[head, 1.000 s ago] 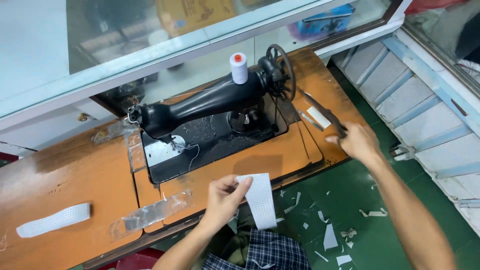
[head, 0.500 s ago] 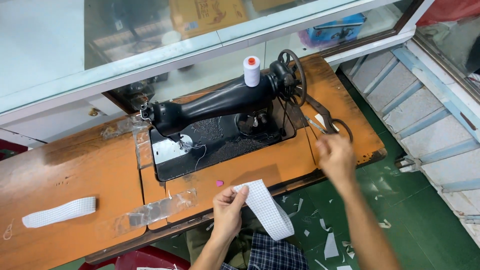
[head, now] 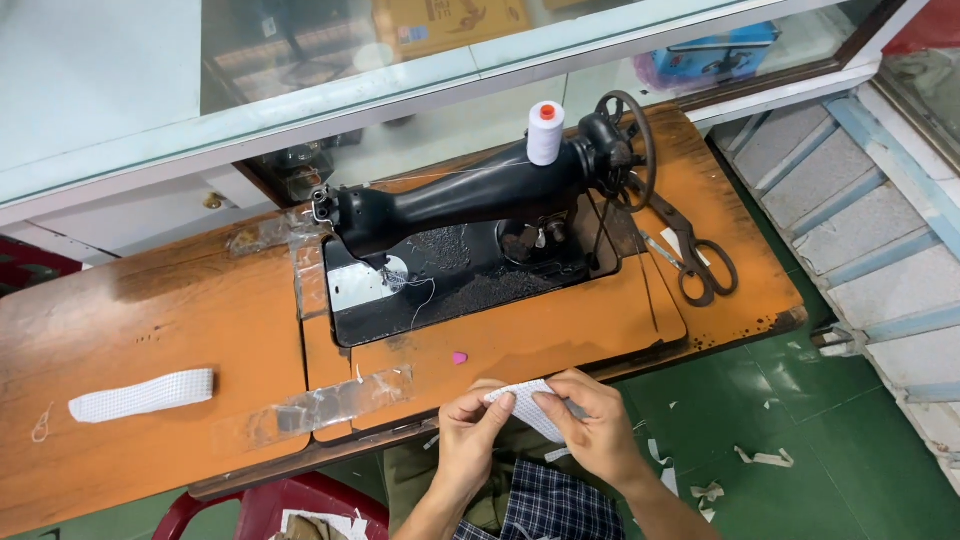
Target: The person uses shears to cut a long white patterned fabric strip into shorter pieces on a wooden table next to a sewing machine. They repeatedly trim edges, fold the fabric, and place cut pieces aside.
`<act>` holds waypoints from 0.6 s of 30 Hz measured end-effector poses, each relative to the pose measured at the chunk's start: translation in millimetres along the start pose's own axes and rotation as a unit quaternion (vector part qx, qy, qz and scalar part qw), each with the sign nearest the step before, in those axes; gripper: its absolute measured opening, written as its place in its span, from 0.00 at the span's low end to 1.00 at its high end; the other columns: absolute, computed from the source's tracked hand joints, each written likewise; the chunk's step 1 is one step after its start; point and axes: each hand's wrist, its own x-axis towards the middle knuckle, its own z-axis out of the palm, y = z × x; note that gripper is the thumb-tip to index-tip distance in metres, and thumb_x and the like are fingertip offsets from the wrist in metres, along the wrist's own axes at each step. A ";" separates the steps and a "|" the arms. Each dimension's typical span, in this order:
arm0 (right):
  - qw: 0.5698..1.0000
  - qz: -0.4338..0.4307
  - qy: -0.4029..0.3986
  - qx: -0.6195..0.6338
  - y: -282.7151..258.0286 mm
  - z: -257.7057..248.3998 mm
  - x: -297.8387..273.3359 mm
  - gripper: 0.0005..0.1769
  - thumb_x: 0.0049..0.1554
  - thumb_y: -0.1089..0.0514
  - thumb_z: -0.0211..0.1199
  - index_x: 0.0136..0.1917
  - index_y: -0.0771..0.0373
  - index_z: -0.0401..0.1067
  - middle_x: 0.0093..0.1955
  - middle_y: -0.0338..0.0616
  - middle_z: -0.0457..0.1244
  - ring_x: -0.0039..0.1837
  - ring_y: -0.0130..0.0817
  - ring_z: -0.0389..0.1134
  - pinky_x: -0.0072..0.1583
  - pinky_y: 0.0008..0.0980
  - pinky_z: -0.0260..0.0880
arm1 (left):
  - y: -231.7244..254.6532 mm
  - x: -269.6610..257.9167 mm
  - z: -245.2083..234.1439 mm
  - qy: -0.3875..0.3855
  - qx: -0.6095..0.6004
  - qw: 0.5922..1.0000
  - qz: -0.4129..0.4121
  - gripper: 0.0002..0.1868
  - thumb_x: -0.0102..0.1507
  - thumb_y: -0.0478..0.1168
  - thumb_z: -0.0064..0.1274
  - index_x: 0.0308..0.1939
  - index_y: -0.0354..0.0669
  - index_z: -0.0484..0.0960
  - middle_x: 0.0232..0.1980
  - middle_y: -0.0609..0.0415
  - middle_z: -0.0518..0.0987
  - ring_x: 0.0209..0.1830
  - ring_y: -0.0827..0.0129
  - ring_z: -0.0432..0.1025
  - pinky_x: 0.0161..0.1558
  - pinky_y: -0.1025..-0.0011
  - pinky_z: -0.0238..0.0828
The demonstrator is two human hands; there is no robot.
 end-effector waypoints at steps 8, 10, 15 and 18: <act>0.991 -0.070 -0.104 -0.054 -18.8 -8.3 4.5 0.08 0.60 0.60 0.63 0.46 0.67 0.77 0.38 0.43 0.69 0.39 0.33 0.67 0.40 0.32 0.66 | 77.7 10.4 12.1 -0.182 0.342 0.918 0.081 0.11 0.66 0.43 0.58 0.45 0.40 0.88 0.41 0.52 0.86 0.40 0.67 0.81 0.43 0.72 0.79; 0.991 -0.058 -0.110 -0.055 -19.5 -9.3 3.1 0.08 0.60 0.60 0.63 0.46 0.67 0.78 0.38 0.42 0.69 0.39 0.32 0.67 0.40 0.32 0.66 | 78.9 11.2 11.2 -0.196 0.346 0.914 0.077 0.10 0.67 0.42 0.56 0.44 0.40 0.88 0.39 0.52 0.86 0.38 0.67 0.80 0.40 0.72 0.78; 0.991 -0.054 -0.112 -0.042 -18.6 -9.8 3.3 0.07 0.59 0.61 0.65 0.47 0.68 0.78 0.38 0.42 0.69 0.39 0.31 0.68 0.40 0.31 0.67 | 70.7 11.8 8.9 -0.207 0.354 0.908 0.085 0.09 0.68 0.39 0.55 0.42 0.37 0.87 0.36 0.52 0.84 0.33 0.67 0.78 0.34 0.72 0.74; 0.992 -0.016 -0.123 -0.031 -16.5 -10.5 4.3 0.10 0.61 0.59 0.61 0.44 0.69 0.78 0.37 0.44 0.69 0.40 0.32 0.68 0.40 0.31 0.67 | 70.0 16.1 7.3 -0.202 0.345 0.916 0.040 0.09 0.67 0.41 0.56 0.42 0.40 0.88 0.36 0.53 0.85 0.33 0.69 0.79 0.34 0.73 0.76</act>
